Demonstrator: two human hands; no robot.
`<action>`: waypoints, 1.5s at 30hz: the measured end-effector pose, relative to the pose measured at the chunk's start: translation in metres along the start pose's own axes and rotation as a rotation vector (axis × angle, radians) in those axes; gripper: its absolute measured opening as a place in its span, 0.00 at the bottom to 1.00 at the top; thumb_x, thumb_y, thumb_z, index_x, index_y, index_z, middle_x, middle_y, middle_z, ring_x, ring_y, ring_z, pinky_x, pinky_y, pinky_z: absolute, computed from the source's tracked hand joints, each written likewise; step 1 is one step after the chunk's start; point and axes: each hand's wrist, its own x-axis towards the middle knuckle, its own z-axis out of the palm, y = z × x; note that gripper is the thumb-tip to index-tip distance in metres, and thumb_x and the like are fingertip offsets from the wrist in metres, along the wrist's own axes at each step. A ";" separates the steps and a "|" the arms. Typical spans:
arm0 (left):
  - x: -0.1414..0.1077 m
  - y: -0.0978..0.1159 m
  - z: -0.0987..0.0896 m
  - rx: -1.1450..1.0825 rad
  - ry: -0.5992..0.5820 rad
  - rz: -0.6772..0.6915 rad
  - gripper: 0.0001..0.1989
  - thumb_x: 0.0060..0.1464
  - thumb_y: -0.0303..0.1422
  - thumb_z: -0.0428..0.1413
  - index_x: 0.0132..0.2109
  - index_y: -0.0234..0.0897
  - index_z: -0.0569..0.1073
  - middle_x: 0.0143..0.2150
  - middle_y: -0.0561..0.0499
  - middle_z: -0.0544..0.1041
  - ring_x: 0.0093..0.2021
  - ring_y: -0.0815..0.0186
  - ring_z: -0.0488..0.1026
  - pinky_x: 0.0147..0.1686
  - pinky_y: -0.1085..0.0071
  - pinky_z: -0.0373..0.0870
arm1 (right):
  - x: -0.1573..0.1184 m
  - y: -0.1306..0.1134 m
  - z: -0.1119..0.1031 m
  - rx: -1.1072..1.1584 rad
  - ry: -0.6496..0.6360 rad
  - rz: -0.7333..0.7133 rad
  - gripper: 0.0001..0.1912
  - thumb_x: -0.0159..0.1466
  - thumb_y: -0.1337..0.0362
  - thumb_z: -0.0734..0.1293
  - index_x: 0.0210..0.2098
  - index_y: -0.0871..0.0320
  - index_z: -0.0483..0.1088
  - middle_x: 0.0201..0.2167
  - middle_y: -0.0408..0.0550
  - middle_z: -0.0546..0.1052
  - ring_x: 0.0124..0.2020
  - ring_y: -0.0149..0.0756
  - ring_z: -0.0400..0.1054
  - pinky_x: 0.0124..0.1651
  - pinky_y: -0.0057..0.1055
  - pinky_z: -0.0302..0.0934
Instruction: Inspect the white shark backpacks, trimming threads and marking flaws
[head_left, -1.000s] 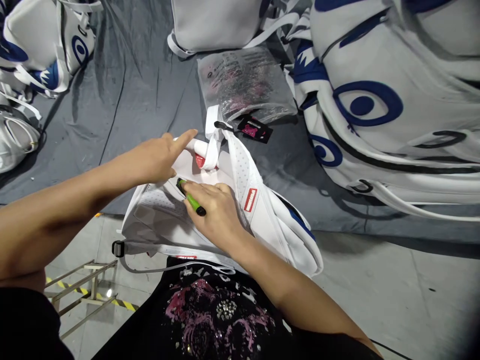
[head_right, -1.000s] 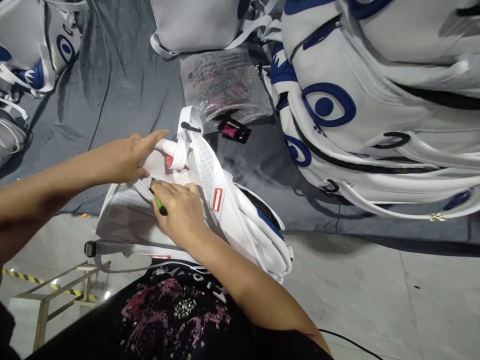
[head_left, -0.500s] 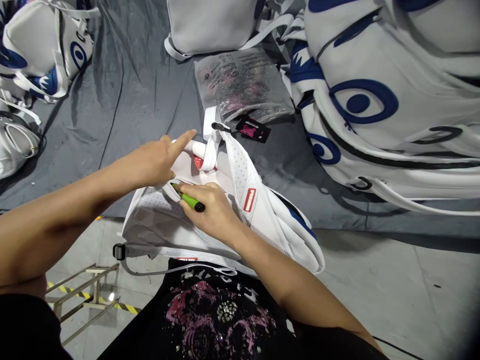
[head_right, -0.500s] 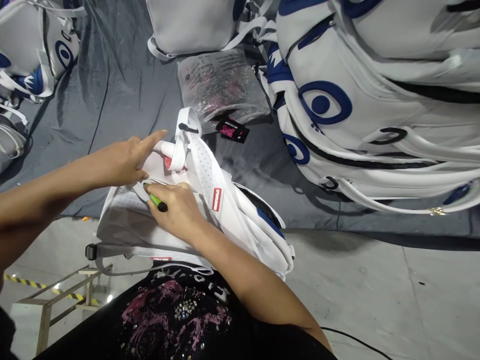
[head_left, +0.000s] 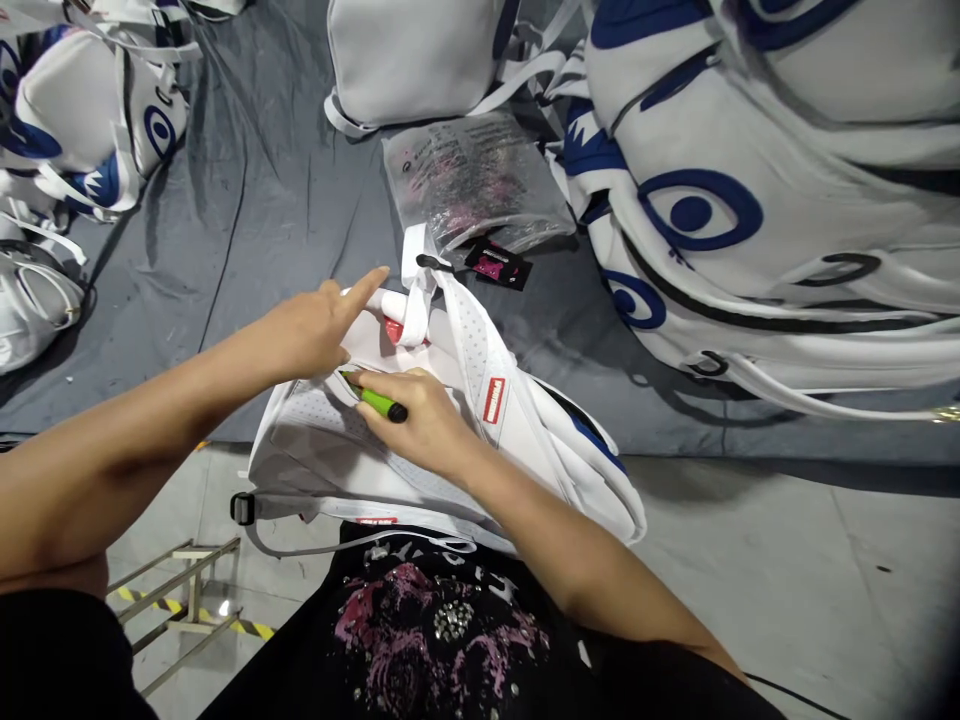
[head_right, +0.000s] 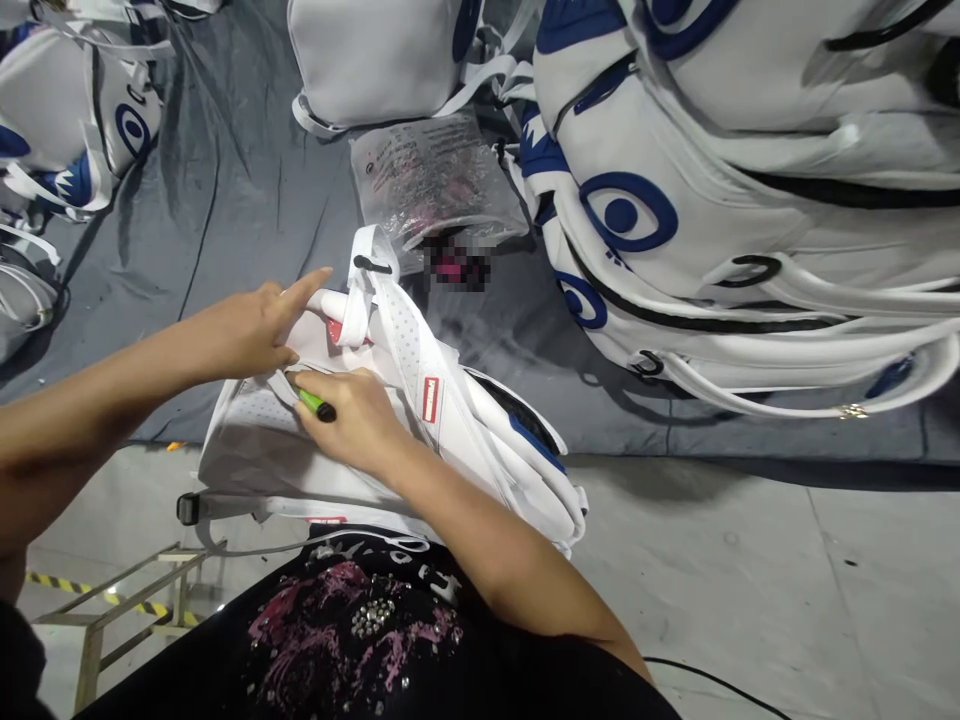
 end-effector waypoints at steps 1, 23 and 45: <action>0.000 0.000 0.001 -0.003 0.002 -0.001 0.53 0.59 0.33 0.59 0.75 0.46 0.28 0.56 0.36 0.69 0.43 0.53 0.77 0.42 0.64 0.71 | 0.000 0.001 -0.002 0.037 0.000 0.013 0.13 0.66 0.65 0.67 0.48 0.54 0.79 0.45 0.45 0.84 0.43 0.37 0.79 0.48 0.38 0.68; 0.002 0.002 0.003 -0.020 0.015 -0.007 0.52 0.58 0.30 0.58 0.76 0.45 0.30 0.58 0.36 0.69 0.46 0.52 0.76 0.42 0.66 0.68 | 0.000 -0.006 0.007 -0.178 0.063 -0.004 0.13 0.67 0.67 0.65 0.49 0.57 0.76 0.45 0.47 0.84 0.46 0.39 0.77 0.47 0.40 0.60; 0.003 -0.002 0.007 -0.008 0.036 0.005 0.51 0.57 0.30 0.57 0.76 0.43 0.32 0.56 0.35 0.70 0.45 0.51 0.77 0.39 0.65 0.68 | 0.013 -0.002 0.003 0.119 -0.019 0.143 0.14 0.65 0.65 0.68 0.49 0.55 0.78 0.45 0.48 0.84 0.44 0.38 0.78 0.52 0.40 0.69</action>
